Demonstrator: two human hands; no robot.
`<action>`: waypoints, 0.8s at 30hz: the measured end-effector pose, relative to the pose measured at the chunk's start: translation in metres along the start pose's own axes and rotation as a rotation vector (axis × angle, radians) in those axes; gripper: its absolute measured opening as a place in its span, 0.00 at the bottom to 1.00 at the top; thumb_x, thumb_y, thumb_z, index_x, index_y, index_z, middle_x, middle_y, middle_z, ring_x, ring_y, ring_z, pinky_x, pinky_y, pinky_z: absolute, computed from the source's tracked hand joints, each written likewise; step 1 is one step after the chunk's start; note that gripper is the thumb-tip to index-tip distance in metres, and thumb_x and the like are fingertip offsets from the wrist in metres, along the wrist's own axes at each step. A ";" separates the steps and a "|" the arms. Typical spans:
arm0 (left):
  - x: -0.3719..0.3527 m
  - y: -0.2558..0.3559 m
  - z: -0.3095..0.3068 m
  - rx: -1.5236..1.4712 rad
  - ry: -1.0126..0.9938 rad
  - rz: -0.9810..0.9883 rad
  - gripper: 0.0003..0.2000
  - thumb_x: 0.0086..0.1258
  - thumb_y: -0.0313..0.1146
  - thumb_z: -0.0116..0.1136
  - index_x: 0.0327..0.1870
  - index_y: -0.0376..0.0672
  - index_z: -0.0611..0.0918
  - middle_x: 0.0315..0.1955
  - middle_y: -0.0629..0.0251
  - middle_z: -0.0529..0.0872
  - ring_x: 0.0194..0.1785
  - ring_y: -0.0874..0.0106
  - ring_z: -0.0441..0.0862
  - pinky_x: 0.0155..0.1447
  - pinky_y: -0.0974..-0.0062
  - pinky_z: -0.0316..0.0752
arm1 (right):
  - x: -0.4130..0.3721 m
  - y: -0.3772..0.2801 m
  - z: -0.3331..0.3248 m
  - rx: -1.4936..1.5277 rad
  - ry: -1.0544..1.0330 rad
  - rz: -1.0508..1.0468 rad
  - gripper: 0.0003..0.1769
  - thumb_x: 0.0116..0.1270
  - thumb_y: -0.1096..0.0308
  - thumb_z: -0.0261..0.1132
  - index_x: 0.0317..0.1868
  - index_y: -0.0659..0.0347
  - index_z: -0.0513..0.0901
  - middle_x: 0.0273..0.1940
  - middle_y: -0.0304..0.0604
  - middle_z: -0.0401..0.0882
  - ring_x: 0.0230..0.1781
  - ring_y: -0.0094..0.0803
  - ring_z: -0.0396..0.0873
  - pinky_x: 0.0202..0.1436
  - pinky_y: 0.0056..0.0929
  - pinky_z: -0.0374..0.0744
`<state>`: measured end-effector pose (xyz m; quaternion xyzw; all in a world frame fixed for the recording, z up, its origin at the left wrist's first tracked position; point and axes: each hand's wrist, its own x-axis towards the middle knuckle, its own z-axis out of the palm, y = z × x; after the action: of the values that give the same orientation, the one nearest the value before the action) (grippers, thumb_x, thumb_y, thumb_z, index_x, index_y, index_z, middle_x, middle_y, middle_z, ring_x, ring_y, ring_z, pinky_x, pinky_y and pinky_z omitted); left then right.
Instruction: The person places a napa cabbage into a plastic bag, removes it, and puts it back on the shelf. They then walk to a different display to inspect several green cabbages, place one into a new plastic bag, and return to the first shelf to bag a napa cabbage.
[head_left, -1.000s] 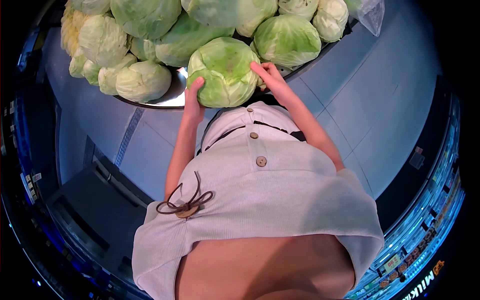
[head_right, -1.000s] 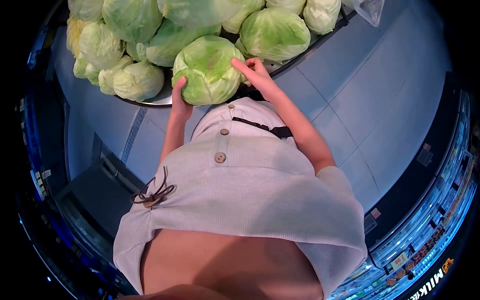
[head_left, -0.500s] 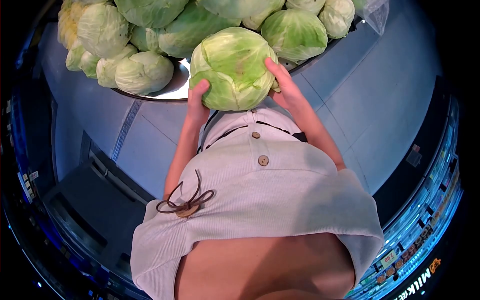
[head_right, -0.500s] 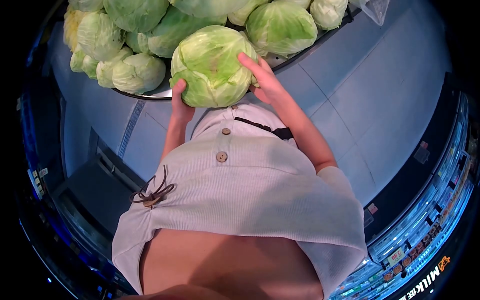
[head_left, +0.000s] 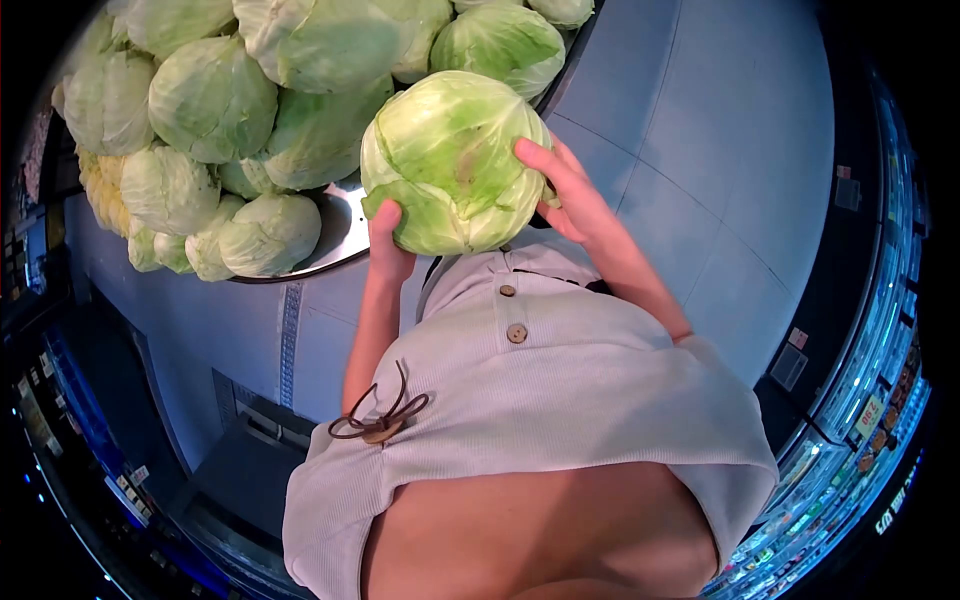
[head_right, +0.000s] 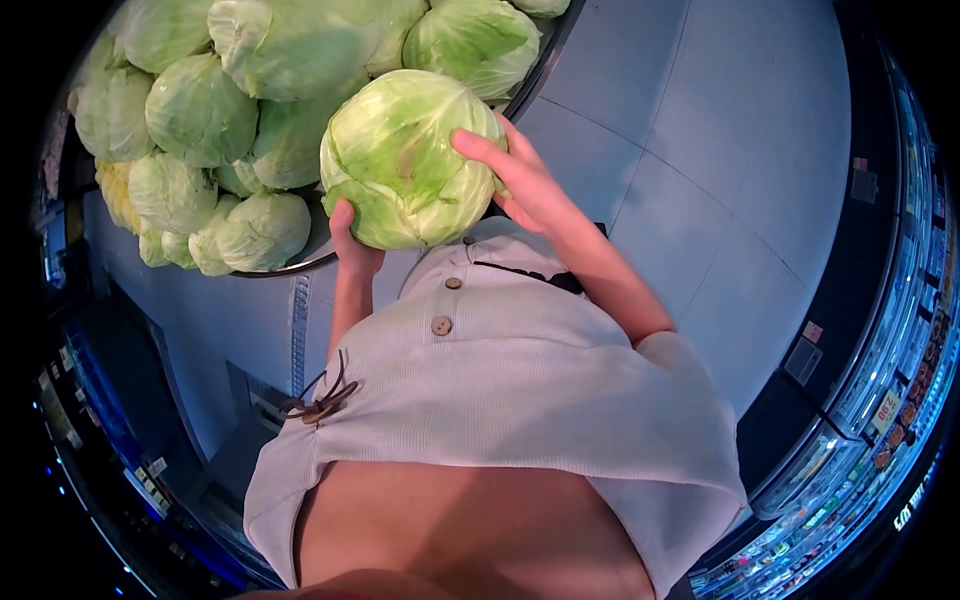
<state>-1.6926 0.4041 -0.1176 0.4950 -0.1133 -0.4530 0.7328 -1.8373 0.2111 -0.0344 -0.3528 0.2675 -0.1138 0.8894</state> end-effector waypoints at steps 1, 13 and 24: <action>0.007 -0.003 -0.018 0.008 -0.002 -0.028 0.42 0.65 0.60 0.57 0.73 0.39 0.63 0.67 0.57 0.72 0.68 0.60 0.72 0.69 0.59 0.70 | 0.011 0.014 0.003 0.019 0.024 -0.007 0.41 0.68 0.56 0.70 0.74 0.63 0.60 0.67 0.48 0.69 0.68 0.35 0.71 0.68 0.34 0.74; 0.107 -0.011 0.119 0.210 -0.527 -0.214 0.52 0.66 0.70 0.53 0.79 0.39 0.52 0.76 0.59 0.59 0.78 0.65 0.57 0.78 0.63 0.53 | -0.031 -0.075 -0.144 0.259 0.187 -0.117 0.38 0.68 0.54 0.66 0.72 0.61 0.63 0.64 0.47 0.72 0.65 0.36 0.73 0.66 0.38 0.75; 0.226 -0.052 0.299 0.345 -0.441 -0.248 0.43 0.69 0.64 0.55 0.75 0.39 0.60 0.68 0.54 0.72 0.67 0.60 0.74 0.69 0.60 0.72 | -0.027 -0.217 -0.250 0.150 0.281 -0.129 0.39 0.71 0.43 0.63 0.70 0.63 0.66 0.64 0.46 0.73 0.64 0.35 0.73 0.66 0.36 0.74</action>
<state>-1.7776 0.0368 -0.0796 0.5121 -0.2836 -0.6094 0.5347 -2.0016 -0.0778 -0.0263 -0.2826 0.3569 -0.2382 0.8579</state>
